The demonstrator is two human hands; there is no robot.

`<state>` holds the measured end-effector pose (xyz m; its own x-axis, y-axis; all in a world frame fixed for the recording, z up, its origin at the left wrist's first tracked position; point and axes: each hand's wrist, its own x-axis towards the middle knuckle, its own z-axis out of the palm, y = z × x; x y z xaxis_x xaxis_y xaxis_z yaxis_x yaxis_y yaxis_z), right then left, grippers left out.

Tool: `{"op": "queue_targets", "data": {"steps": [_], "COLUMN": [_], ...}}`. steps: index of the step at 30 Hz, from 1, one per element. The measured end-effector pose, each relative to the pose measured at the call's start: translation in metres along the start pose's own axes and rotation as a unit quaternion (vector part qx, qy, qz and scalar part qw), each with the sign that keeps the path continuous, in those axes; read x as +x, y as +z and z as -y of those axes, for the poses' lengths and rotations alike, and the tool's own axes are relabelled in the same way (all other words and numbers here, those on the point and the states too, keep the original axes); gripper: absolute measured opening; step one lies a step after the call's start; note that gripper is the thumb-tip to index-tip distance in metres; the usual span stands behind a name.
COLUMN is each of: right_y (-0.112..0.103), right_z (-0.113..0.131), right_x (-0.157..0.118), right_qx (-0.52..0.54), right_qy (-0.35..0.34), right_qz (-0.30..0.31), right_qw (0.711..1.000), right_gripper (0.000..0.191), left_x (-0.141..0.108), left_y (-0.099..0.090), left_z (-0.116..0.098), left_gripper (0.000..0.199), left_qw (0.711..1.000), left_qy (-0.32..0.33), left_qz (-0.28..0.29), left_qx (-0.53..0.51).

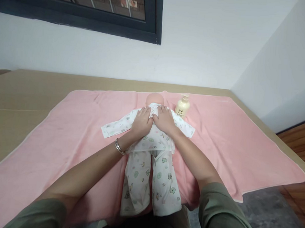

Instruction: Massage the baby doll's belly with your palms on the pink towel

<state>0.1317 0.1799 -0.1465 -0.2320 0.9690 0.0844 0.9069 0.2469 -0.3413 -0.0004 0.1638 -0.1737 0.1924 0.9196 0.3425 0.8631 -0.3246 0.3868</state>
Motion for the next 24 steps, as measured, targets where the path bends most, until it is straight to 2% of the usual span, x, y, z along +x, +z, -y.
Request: {"op": "queue_targets", "data": {"steps": [5, 10, 13, 16, 19, 24], "right_y": [-0.002, -0.003, -0.007, -0.008, -0.006, -0.007], "right_z": [0.007, 0.024, 0.019, 0.007, 0.009, 0.030], "right_x": [-0.007, -0.024, -0.020, -0.008, -0.009, -0.031], "right_qx": [-0.030, -0.098, -0.078, -0.030, -0.050, -0.102], "right_qy": [-0.014, -0.046, -0.069, -0.039, 0.002, -0.051], "right_qz": [0.002, -0.025, -0.013, 0.011, 0.001, -0.032], "right_qw": [0.999, 0.994, 0.995, 0.999, 0.999, 0.993], "right_gripper": [0.060, 0.054, 0.050, 0.054, 0.058, 0.046], "left_x": [0.005, 0.016, 0.012, 0.001, 0.000, 0.015], "left_y": [-0.002, -0.009, -0.010, -0.008, -0.010, -0.022], "left_z": [0.004, 0.017, 0.010, -0.002, -0.005, 0.005], "left_gripper": [0.053, 0.053, 0.054, 0.052, 0.051, 0.049], "left_qw": [0.999, 0.998, 0.999, 0.999, 0.998, 0.995], "left_qy": [-0.020, -0.015, -0.021, -0.010, 0.003, -0.063], "left_qz": [0.018, 0.050, 0.045, 0.011, 0.018, 0.065], "left_qx": [-0.023, -0.024, 0.009, 0.052, 0.062, 0.046]}}
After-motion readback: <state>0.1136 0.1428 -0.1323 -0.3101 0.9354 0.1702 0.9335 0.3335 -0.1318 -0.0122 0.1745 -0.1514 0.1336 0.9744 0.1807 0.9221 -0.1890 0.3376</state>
